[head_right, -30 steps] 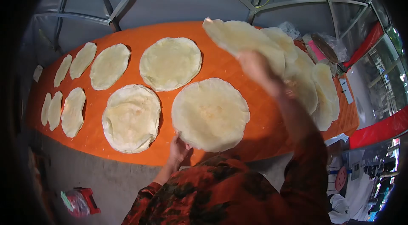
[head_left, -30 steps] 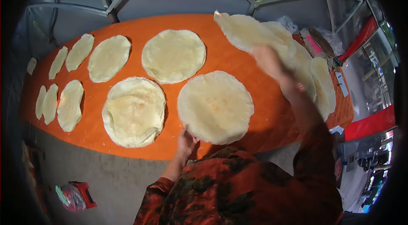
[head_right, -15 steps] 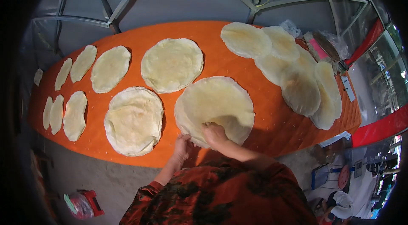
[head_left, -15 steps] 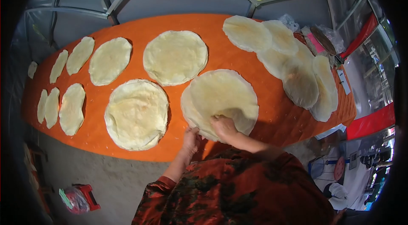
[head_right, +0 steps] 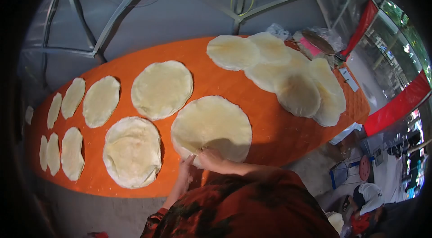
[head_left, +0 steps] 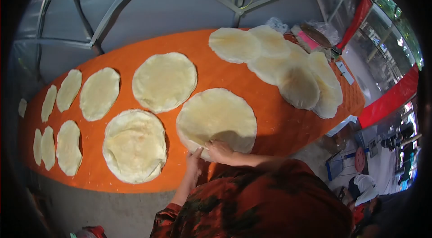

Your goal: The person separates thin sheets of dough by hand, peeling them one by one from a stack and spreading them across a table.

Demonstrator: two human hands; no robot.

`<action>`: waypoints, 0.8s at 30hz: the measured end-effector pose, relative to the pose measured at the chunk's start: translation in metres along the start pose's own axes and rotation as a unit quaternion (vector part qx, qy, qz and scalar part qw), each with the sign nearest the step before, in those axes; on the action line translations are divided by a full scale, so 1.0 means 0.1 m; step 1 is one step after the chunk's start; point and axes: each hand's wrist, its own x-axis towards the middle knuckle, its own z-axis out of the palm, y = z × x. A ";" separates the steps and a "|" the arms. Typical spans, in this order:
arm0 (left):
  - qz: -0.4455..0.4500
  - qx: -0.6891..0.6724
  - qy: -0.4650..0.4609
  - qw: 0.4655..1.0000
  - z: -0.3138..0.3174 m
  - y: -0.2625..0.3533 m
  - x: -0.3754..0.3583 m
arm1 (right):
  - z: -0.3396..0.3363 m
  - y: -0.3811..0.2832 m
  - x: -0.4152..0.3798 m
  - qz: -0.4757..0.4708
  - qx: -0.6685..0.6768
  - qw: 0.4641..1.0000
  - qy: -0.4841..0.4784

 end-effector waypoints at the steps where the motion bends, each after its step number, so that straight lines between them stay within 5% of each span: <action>1: 0.022 0.034 0.009 0.999 -0.07 -0.05 0.04 | -0.04 0.04 0.05 0.045 -0.015 0.998 -0.051; 3: 0.072 0.097 0.032 0.992 -0.22 -0.11 0.19 | -0.44 0.25 0.30 0.134 -0.004 0.990 -0.041; 5: 0.026 0.119 0.070 0.990 -0.25 -0.04 0.18 | -1.32 0.63 0.64 0.178 -0.005 0.984 0.030; 7: 0.021 0.094 0.064 0.993 -0.43 -0.13 0.30 | -2.12 1.30 0.93 0.166 0.130 0.971 0.113; 8: 0.020 0.105 0.067 0.992 -0.45 -0.12 0.31 | -2.60 1.39 0.97 0.190 -0.014 0.971 0.142; 9: 0.018 0.114 0.070 0.991 -0.47 -0.13 0.32 | -2.91 1.62 1.01 0.089 -0.059 0.974 0.198; 12: 0.024 0.107 0.062 0.992 -0.54 -0.19 0.39 | -3.57 0.99 0.71 0.037 -0.177 0.954 0.240; 16: -0.002 0.052 0.034 0.998 -0.35 -0.07 0.22 | -3.20 0.55 0.42 0.014 -0.275 0.944 0.182; 18: 0.013 0.051 0.021 0.998 -0.45 -0.12 0.28 | -2.40 0.80 0.42 -0.044 -0.164 0.960 0.223; 19: 0.015 0.055 0.004 0.998 -0.50 -0.16 0.35 | -2.26 0.47 0.23 -0.026 -0.055 0.986 0.155; 20: 0.000 0.032 -0.024 0.999 -0.61 -0.19 0.44 | -1.57 0.74 0.32 0.119 0.012 0.990 0.068; 24: -0.002 0.048 -0.025 0.999 -0.55 -0.14 0.36 | -0.38 0.45 -0.07 -0.019 -0.006 1.000 0.021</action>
